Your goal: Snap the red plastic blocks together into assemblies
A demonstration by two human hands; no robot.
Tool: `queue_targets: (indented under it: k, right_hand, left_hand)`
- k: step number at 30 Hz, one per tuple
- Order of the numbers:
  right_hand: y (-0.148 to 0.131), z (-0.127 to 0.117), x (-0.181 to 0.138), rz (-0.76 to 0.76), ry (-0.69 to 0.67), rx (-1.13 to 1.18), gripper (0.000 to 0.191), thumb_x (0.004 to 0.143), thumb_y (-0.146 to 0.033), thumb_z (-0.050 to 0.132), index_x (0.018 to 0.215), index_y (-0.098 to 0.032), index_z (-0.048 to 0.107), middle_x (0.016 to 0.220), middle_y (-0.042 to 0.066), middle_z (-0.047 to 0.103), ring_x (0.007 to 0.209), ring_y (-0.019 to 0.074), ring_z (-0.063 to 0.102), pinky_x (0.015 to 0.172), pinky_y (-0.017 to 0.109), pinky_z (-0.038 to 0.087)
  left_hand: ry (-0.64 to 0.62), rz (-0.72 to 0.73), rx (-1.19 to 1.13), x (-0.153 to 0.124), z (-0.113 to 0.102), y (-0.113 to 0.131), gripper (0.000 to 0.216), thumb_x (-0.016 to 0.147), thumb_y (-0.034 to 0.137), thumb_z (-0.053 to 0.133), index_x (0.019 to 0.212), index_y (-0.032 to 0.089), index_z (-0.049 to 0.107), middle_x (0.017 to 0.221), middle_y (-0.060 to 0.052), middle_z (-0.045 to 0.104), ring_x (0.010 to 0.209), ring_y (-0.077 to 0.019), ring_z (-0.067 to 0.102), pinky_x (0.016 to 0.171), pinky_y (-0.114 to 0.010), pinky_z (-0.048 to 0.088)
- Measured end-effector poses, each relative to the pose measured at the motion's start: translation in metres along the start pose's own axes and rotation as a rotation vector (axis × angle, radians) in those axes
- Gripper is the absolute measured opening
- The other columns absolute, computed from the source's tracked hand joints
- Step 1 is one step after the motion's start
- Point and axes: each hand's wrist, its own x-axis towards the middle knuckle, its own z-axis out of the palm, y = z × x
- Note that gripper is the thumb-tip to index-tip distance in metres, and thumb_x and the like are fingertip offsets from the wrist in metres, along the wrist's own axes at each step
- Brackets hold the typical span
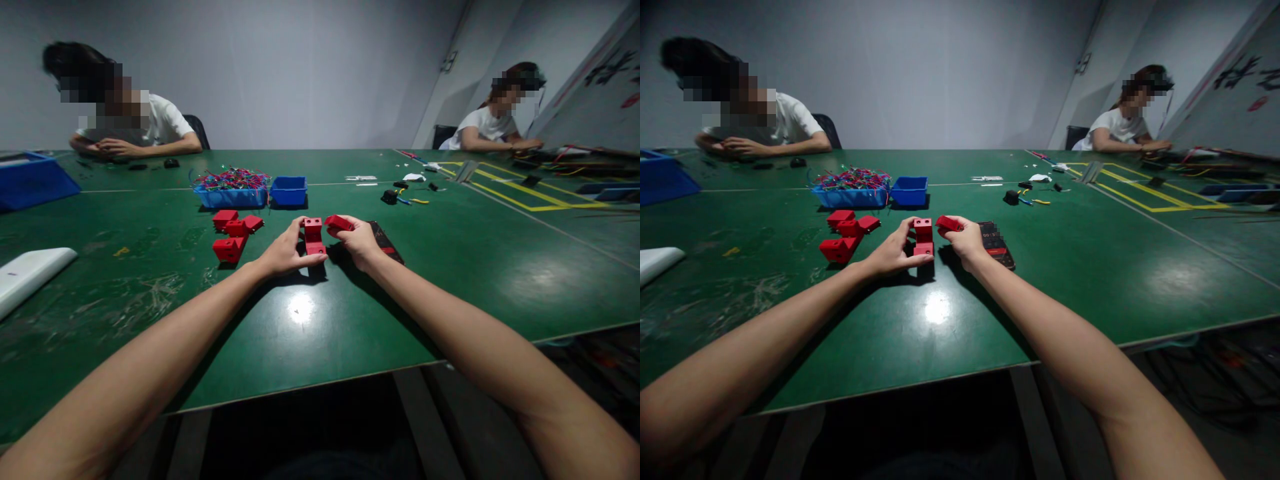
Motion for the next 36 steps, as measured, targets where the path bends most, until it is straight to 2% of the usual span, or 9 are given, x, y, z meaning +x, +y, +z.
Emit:
queue_targets:
  k: [4,8,14,19,22,24,29,33,36]
  right_hand:
    - [0.002,-0.003,0.001,-0.011,0.035,-0.06,0.034,0.048,-0.017,0.076,0.079,-0.017,0.061,0.076,-0.001,0.068,0.072,0.0133,0.059,0.072,0.028,0.047]
    - [-0.001,-0.002,-0.002,-0.013,0.014,-0.088,0.038,0.048,-0.023,0.08,0.077,-0.018,0.057,0.072,-0.003,0.065,0.068,0.0126,0.056,0.067,0.026,0.043]
    - [-0.01,0.002,-0.01,0.006,-0.023,-0.07,0.043,0.055,-0.046,0.082,0.082,-0.017,0.065,0.079,0.001,0.069,0.068,0.0124,0.056,0.062,0.025,0.039]
    - [-0.007,0.001,-0.008,0.019,-0.005,-0.064,0.048,0.056,-0.057,0.08,0.08,-0.018,0.065,0.073,-0.001,0.066,0.064,0.0109,0.052,0.055,0.023,0.034]
    - [-0.004,0.0,-0.003,0.078,0.002,-0.001,0.05,0.058,-0.059,0.079,0.084,-0.019,0.063,0.073,-0.002,0.066,0.063,0.0105,0.053,0.052,0.021,0.033]
    - [-0.005,0.0,-0.001,0.141,0.009,0.058,0.047,0.065,-0.061,0.075,0.083,-0.02,0.061,0.069,-0.002,0.064,0.058,0.0105,0.053,0.05,0.021,0.035]
    - [-0.014,0.005,-0.002,0.357,0.071,0.174,0.05,0.079,-0.069,0.061,0.071,-0.02,0.051,0.051,-0.003,0.051,0.041,0.0085,0.043,0.04,0.022,0.033]
    - [-0.016,0.007,-0.005,0.391,0.031,0.168,0.054,0.077,-0.074,0.059,0.069,-0.022,0.046,0.049,-0.005,0.045,0.038,0.0063,0.037,0.036,0.02,0.031]
    - [-0.017,0.006,-0.006,0.363,-0.016,0.192,0.053,0.071,-0.07,0.068,0.071,-0.022,0.047,0.052,-0.006,0.046,0.04,0.0058,0.039,0.038,0.02,0.033]
  left_hand:
    - [0.001,-0.002,-0.001,0.0,0.0,-0.001,0.092,0.068,0.057,0.075,0.138,0.015,0.033,0.136,-0.02,0.051,0.122,-0.033,0.056,0.105,-0.049,0.045]
    - [-0.004,-0.016,0.001,0.0,-0.001,0.0,0.092,0.068,0.058,0.075,0.138,0.015,0.033,0.137,-0.02,0.05,0.123,-0.0335,0.055,0.106,-0.049,0.044]
    - [-0.011,-0.012,-0.001,0.0,-0.001,0.001,0.091,0.069,0.058,0.074,0.138,0.014,0.033,0.136,-0.02,0.05,0.122,-0.0334,0.056,0.105,-0.05,0.045]
    - [-0.01,-0.018,0.004,-0.001,-0.001,0.0,0.089,0.069,0.058,0.074,0.136,0.017,0.034,0.134,-0.018,0.052,0.12,-0.0327,0.057,0.103,-0.049,0.046]
    - [-0.009,-0.012,0.003,-0.001,-0.001,0.0,0.089,0.069,0.058,0.074,0.137,0.016,0.034,0.134,-0.019,0.052,0.12,-0.0325,0.058,0.103,-0.049,0.047]
    - [-0.015,-0.006,0.001,0.0,0.0,-0.001,0.089,0.07,0.057,0.074,0.137,0.016,0.033,0.134,-0.019,0.053,0.119,-0.0324,0.058,0.103,-0.049,0.047]
    - [-0.009,-0.002,0.007,0.0,0.0,-0.001,0.091,0.069,0.057,0.074,0.137,0.014,0.033,0.135,-0.02,0.052,0.12,-0.0327,0.058,0.103,-0.049,0.046]
    - [-0.009,-0.004,0.007,0.0,0.0,-0.001,0.09,0.069,0.056,0.075,0.138,0.015,0.033,0.135,-0.02,0.053,0.12,-0.0332,0.057,0.103,-0.05,0.047]
    - [-0.011,0.002,0.0,-0.001,-0.001,-0.001,0.09,0.069,0.056,0.075,0.138,0.016,0.033,0.135,-0.02,0.053,0.12,-0.0329,0.058,0.103,-0.049,0.046]
